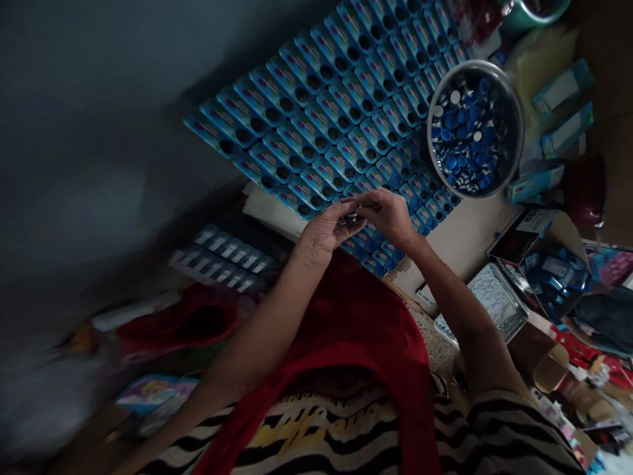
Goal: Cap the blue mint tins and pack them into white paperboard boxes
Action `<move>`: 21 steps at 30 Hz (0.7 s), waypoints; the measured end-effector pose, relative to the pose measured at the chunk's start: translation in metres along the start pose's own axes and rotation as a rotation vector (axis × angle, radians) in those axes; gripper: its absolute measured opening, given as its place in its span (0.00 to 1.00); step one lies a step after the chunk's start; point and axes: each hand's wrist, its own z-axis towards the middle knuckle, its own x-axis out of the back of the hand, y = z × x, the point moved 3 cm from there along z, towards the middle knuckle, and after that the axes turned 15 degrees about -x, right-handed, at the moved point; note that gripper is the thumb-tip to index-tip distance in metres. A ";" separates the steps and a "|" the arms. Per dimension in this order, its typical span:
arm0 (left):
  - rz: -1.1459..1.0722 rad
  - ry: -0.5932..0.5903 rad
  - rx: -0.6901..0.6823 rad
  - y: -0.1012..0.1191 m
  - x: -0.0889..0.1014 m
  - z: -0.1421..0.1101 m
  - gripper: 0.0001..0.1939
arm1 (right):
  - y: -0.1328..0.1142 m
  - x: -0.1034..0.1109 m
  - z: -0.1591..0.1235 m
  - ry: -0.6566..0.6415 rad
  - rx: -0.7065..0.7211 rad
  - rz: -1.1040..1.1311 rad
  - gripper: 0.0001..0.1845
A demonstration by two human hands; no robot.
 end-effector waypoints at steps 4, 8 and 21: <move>0.030 -0.057 0.030 -0.014 -0.002 -0.003 0.10 | 0.016 0.003 -0.003 -0.001 -0.132 -0.022 0.12; 0.012 -0.079 0.020 -0.018 -0.009 -0.004 0.07 | 0.027 0.017 0.008 0.156 -0.241 -0.176 0.15; -0.104 0.038 -0.074 0.014 0.001 -0.006 0.03 | 0.041 0.030 0.094 0.177 -0.422 -0.704 0.14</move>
